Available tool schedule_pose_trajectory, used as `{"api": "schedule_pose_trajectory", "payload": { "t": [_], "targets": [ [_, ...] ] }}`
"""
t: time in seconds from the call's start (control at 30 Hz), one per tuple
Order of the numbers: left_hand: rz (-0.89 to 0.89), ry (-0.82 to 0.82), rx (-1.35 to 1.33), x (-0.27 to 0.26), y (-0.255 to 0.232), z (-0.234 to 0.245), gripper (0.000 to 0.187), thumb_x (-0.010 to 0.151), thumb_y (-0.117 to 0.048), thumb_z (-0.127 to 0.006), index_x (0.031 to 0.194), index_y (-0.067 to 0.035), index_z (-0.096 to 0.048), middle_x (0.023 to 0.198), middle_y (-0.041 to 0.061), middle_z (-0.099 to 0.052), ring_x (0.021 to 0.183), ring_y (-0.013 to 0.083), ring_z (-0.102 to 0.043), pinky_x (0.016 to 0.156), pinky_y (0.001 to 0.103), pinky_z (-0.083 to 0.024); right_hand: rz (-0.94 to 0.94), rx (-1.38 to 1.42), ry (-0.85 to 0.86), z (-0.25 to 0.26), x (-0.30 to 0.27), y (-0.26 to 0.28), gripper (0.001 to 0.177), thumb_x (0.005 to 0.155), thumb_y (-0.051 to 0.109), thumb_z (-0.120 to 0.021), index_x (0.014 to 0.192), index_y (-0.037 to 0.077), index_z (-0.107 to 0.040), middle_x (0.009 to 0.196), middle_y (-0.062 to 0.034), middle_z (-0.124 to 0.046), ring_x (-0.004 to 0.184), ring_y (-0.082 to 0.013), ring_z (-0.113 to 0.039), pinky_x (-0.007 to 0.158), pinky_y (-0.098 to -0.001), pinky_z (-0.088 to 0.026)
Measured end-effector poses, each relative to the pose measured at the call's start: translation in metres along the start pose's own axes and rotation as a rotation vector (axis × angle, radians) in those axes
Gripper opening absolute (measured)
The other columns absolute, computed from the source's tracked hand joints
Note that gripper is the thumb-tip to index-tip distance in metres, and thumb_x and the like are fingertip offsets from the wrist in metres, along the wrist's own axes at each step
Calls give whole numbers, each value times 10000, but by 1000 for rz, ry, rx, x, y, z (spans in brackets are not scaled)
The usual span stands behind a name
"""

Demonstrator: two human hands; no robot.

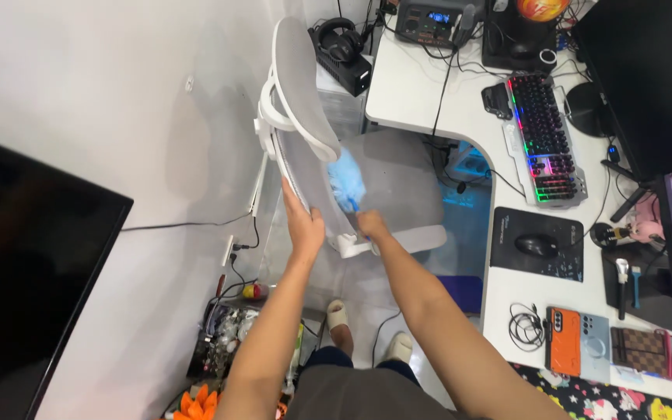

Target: The recorder cleans a desk area, an office chair, and a shelf using a cloth and a blue duster.

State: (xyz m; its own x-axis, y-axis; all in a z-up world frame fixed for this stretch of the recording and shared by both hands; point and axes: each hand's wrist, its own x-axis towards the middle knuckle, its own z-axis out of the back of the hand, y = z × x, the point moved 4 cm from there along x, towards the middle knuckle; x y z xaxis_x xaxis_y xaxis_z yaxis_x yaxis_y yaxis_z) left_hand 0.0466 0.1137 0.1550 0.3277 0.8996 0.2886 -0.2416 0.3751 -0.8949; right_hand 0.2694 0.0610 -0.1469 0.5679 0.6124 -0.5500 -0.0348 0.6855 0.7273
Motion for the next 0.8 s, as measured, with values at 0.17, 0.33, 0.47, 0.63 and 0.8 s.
{"api": "schedule_pose_trajectory", "payload": {
  "t": [0.17, 0.33, 0.47, 0.63, 0.8],
  "targets": [
    [8, -33, -11, 4, 6, -1, 891, 825, 68, -506, 1619, 10, -108, 1656, 298, -221, 1542, 456, -241, 1250, 465, -237, -48, -138, 199, -24, 67, -18, 270, 884, 260, -640, 853, 15, -747, 641, -139, -648, 531, -247, -615, 529, -453, -492],
    [38, 22, -43, 2, 1, 1, 889, 832, 49, -520, 1614, 7, -101, 1651, 295, -222, 1531, 451, -249, 1237, 456, -250, 465, -1394, 570, -8, 13, -65, 430, 517, 77, -788, 943, 135, -771, 844, -176, -761, 763, -324, -739, 678, -482, -583],
    [17, 24, -64, 2, 6, -2, 913, 832, 69, -518, 1631, -9, -83, 1657, 310, -219, 1544, 459, -253, 1250, 458, -251, 187, -845, 29, 97, -82, -121, 286, 872, 235, -614, 968, 13, -768, 988, -287, -713, 960, -456, -698, 844, -525, -565],
    [19, 49, -97, -4, 14, -6, 934, 840, 78, -527, 1645, -27, -66, 1656, 316, -223, 1538, 472, -280, 1258, 465, -238, 81, -864, -181, 137, -233, -134, 260, 858, 211, -627, 1020, 46, -744, 945, -255, -720, 910, -448, -716, 815, -539, -583],
    [-52, 20, -78, -15, 18, -3, 950, 881, 61, -559, 1662, -54, -29, 1645, 366, -274, 1507, 502, -367, 1235, 471, -316, 218, -401, -487, 102, -290, -192, 310, 945, 290, -605, 808, 16, -656, 766, -306, -679, 713, -526, -654, 637, -626, -513]
  ]
}}
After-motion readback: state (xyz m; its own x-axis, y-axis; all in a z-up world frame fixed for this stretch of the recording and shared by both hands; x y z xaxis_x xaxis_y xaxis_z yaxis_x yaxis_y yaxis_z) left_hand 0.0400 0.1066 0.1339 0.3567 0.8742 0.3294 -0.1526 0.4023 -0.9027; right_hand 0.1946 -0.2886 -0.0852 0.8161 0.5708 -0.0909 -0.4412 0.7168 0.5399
